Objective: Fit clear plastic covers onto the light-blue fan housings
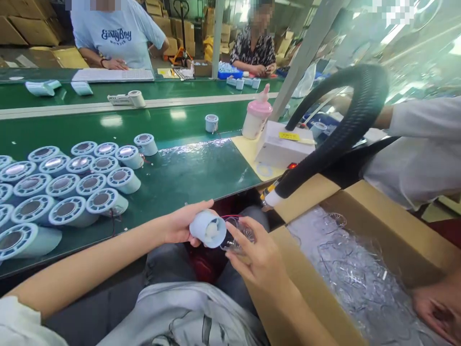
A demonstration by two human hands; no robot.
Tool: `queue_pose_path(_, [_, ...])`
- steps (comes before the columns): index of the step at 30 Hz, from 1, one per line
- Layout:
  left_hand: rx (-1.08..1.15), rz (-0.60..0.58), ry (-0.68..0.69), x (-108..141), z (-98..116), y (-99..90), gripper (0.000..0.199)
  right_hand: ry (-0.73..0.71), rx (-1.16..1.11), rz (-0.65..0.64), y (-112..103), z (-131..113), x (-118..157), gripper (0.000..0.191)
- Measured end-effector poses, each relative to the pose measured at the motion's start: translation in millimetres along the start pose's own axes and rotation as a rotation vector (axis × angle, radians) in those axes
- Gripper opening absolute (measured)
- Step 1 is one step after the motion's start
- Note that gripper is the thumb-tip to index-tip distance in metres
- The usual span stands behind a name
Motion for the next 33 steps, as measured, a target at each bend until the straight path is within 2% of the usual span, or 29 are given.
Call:
queue_pose_path(3, [-0.173,0.070,0.028,11.9,-19.3,1.3,0.038,0.009,0.185,-0.020,17.4,-8.5,-11.8,0.051])
queue_pose_path(8, [-0.951,0.172,0.377,27.8,-0.8,9.2,0.023,0.045,0.245,-0.095,26.1,-11.6,-17.0,0.046])
queue_pose_path(11, [-1.155,0.233,0.423,32.3,-2.1,13.5,0.023,0.050,0.283,-0.172,30.6,-10.2,-17.7,0.038])
queue_pose_path(13, [-1.127,0.255,0.458,33.4,-4.8,13.7,0.020,0.069,0.218,-0.222,33.6,-7.0,-16.6,0.028])
queue_pose_path(15, [-1.014,0.291,0.524,34.4,-6.0,10.4,0.019,0.115,0.061,-0.247,34.2,-3.6,-15.1,0.019])
queue_pose_path(18, [-0.832,0.346,0.619,34.5,-8.2,0.7,0.041,0.240,-0.283,-0.229,30.3,-0.1,-13.7,0.015])
queue_pose_path(21, [-0.800,0.321,0.715,32.0,-11.8,-3.9,0.062,0.399,-0.553,-0.174,25.3,4.0,-13.2,0.022])
queue_pose_path(24, [-0.849,0.235,0.770,27.9,-17.3,-2.3,0.064,0.559,-0.705,-0.115,23.6,12.2,-11.5,0.029])
queue_pose_path(28, [-0.690,0.053,0.720,22.8,-26.7,4.2,0.070,0.709,-0.893,-0.063,26.7,25.8,-7.6,0.032])
queue_pose_path(30, [-0.545,0.018,0.647,21.4,-30.5,5.6,0.068,0.781,-1.011,-0.077,30.5,31.0,-3.9,0.033])
queue_pose_path(31, [-0.469,0.022,0.603,20.9,-32.3,5.3,0.066,0.779,-1.064,-0.091,31.7,31.4,-3.0,0.034])
queue_pose_path(33, [-0.314,0.045,0.523,21.0,-35.5,3.5,0.064,0.651,-1.072,-0.125,29.4,27.4,-4.1,0.028])
Point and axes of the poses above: each hand's wrist, its own x-axis away from the middle knuckle, its own y-axis out of the palm, z = x × y, the point moved 6 cm from there along -x, towards the middle knuckle, and after that the axes turned 1 degree about y, right-handed, at the moved point
